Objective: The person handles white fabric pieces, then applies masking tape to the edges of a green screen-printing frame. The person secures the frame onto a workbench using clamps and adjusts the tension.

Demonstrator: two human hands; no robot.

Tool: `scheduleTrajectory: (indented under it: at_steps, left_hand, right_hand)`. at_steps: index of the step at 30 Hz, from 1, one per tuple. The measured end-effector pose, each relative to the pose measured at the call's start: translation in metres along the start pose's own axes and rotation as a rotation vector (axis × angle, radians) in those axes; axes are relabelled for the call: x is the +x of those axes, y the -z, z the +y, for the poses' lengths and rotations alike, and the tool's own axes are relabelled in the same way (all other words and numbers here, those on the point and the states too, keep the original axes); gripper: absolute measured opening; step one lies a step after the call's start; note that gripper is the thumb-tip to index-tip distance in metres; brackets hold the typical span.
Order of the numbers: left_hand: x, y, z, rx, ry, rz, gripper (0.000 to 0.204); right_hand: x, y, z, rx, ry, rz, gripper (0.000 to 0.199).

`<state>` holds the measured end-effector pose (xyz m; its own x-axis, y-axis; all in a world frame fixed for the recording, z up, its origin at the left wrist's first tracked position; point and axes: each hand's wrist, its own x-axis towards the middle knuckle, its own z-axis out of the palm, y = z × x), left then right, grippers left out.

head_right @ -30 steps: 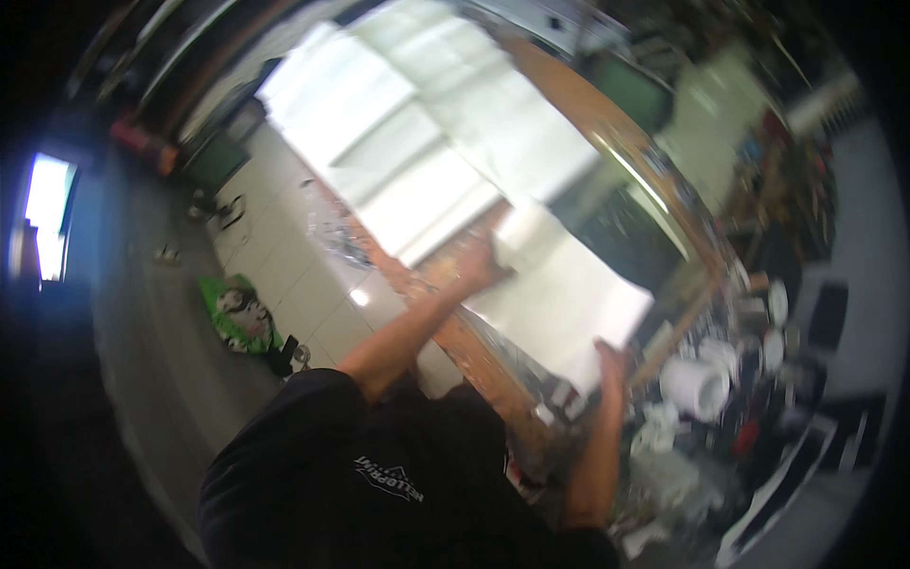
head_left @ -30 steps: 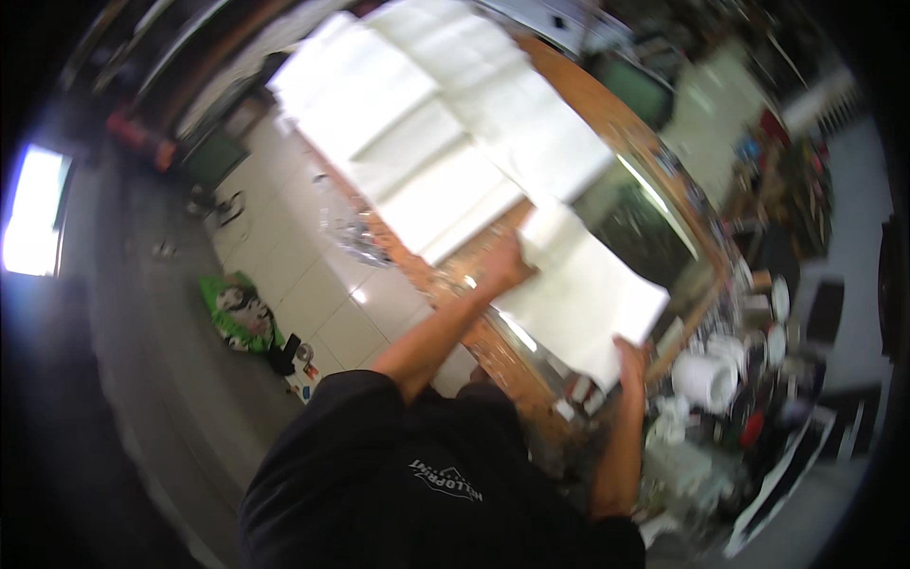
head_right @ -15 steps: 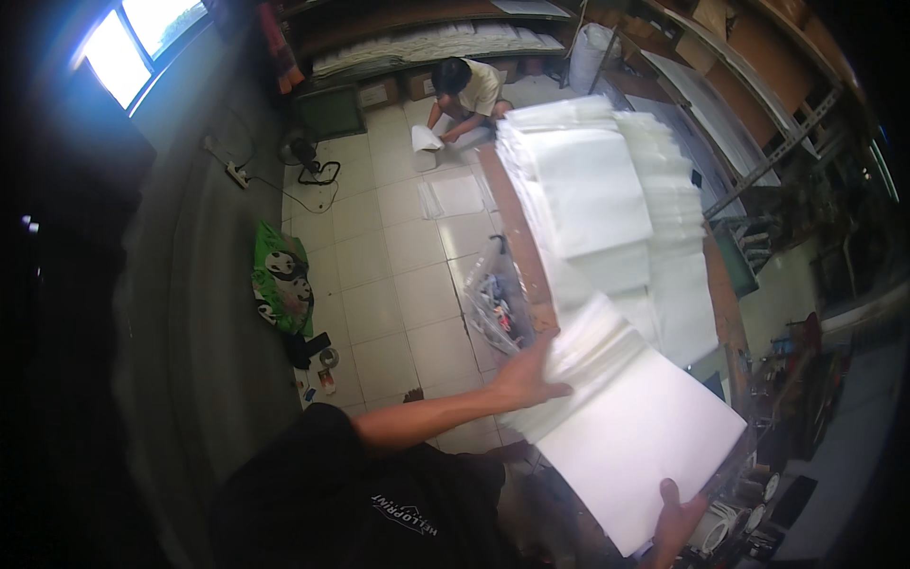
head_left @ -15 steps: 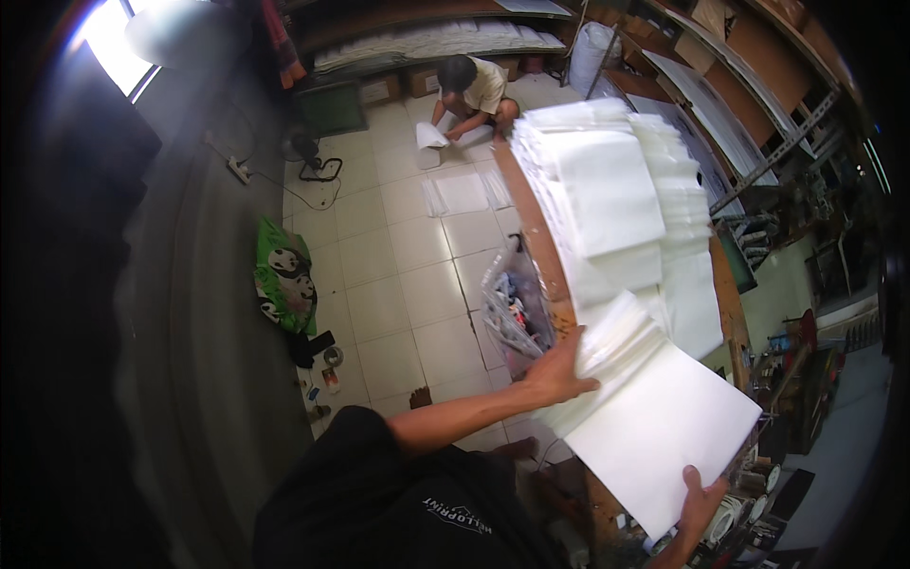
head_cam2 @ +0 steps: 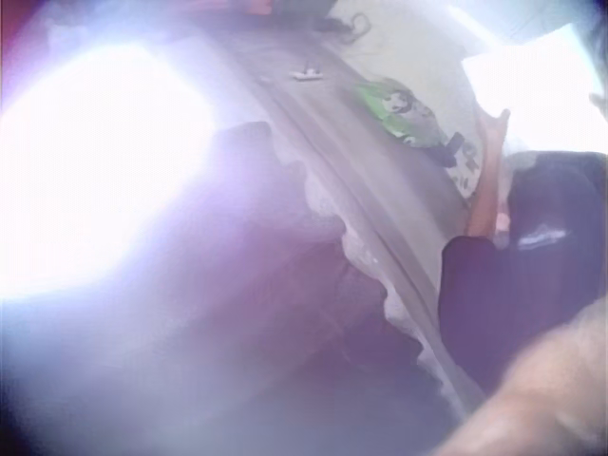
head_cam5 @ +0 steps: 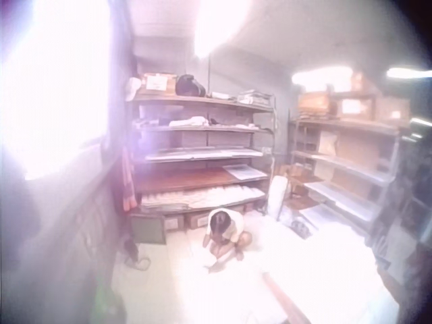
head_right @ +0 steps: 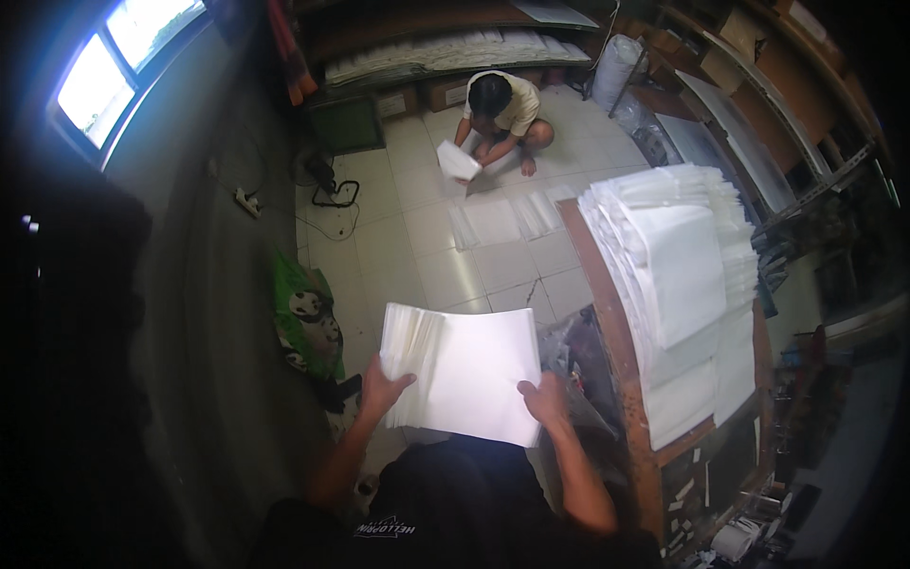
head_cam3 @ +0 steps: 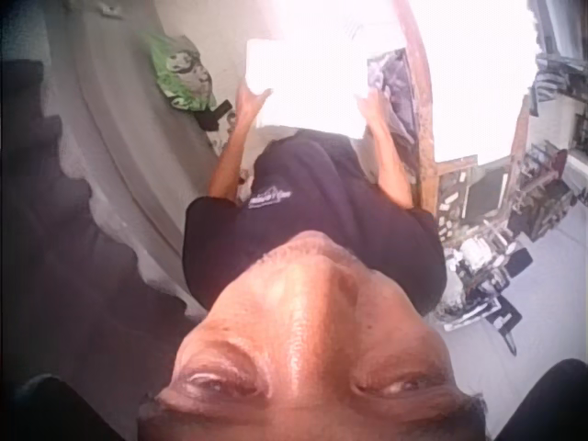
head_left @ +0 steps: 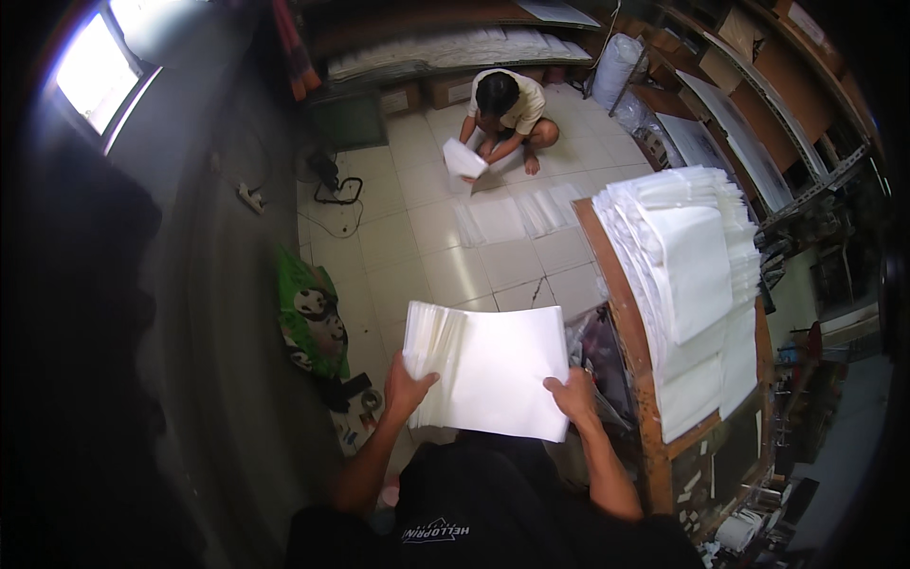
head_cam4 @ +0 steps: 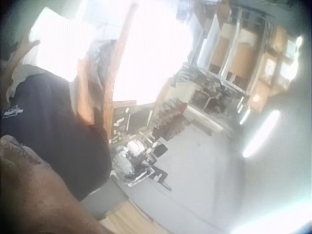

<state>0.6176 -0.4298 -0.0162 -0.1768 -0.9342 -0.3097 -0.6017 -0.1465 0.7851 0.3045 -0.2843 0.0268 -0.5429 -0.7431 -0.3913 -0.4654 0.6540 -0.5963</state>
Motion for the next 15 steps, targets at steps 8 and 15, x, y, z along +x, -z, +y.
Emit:
scheduleTrajectory:
  at_steps: [8, 15]
  left_hand:
    - [0.144, 0.062, -0.023, 0.035, 0.183, 0.164, 0.078]
    - [0.301, 0.110, 0.029, 0.082, 0.257, 0.202, 0.085]
  right_hand:
    - [0.179, -0.090, -0.144, -0.094, 0.119, -0.216, 0.038]
    - [0.316, -0.088, -0.268, -0.157, 0.130, -0.245, 0.036]
